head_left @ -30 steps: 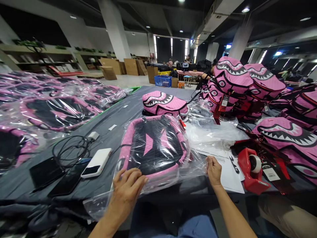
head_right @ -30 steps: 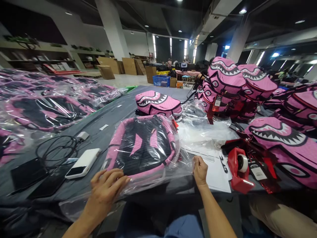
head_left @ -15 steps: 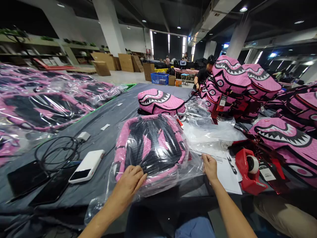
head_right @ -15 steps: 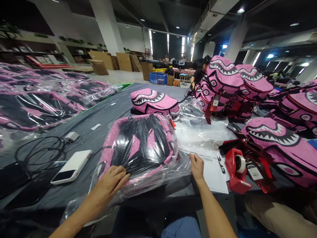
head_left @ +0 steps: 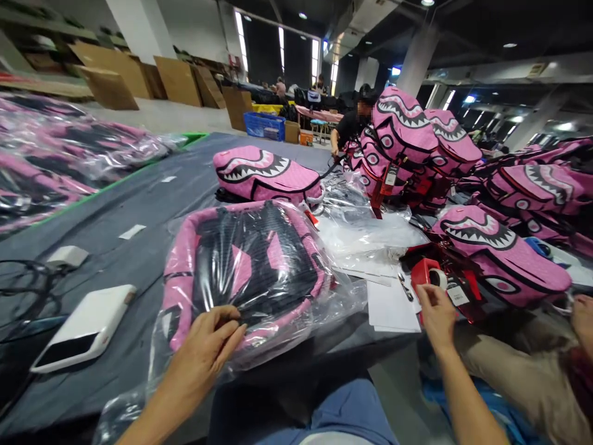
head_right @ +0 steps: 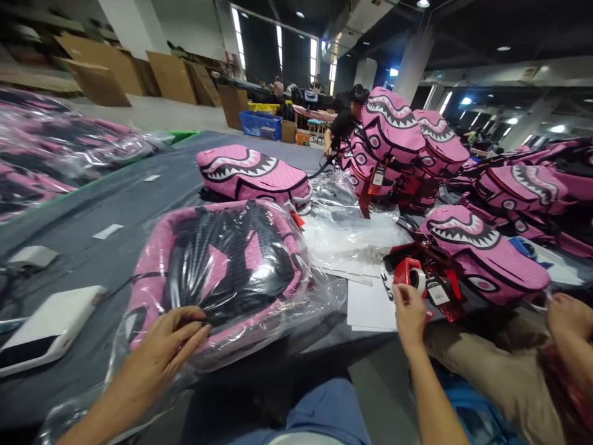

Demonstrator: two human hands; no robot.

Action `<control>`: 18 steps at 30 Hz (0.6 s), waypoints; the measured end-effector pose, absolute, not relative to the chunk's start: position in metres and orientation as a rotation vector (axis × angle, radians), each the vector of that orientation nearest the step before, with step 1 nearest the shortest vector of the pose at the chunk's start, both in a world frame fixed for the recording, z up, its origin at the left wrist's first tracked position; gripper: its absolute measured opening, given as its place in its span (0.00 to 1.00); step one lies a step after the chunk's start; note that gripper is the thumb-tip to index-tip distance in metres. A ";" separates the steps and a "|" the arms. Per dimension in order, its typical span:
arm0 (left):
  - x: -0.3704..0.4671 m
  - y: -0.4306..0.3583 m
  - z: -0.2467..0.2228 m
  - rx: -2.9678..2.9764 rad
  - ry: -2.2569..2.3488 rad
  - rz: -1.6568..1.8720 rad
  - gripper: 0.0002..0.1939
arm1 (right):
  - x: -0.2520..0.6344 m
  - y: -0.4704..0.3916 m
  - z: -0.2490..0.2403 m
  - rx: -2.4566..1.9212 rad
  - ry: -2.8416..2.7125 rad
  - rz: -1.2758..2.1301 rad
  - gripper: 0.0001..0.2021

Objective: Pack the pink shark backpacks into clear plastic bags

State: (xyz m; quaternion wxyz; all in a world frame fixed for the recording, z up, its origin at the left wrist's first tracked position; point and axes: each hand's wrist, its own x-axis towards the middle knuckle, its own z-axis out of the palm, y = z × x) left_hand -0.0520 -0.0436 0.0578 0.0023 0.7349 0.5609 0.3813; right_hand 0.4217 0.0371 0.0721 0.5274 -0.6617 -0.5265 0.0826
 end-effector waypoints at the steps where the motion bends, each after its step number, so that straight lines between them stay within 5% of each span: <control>1: -0.053 -0.043 0.057 2.299 1.748 1.192 0.22 | 0.446 0.025 0.079 -1.657 -1.233 0.056 0.28; 11: -0.062 -0.039 0.058 2.395 1.728 1.056 0.34 | 0.516 -0.004 0.075 -1.983 -1.025 0.405 0.37; 18: -0.058 -0.041 0.065 2.449 1.726 1.063 0.32 | 0.509 0.020 0.073 -1.908 -0.936 0.414 0.26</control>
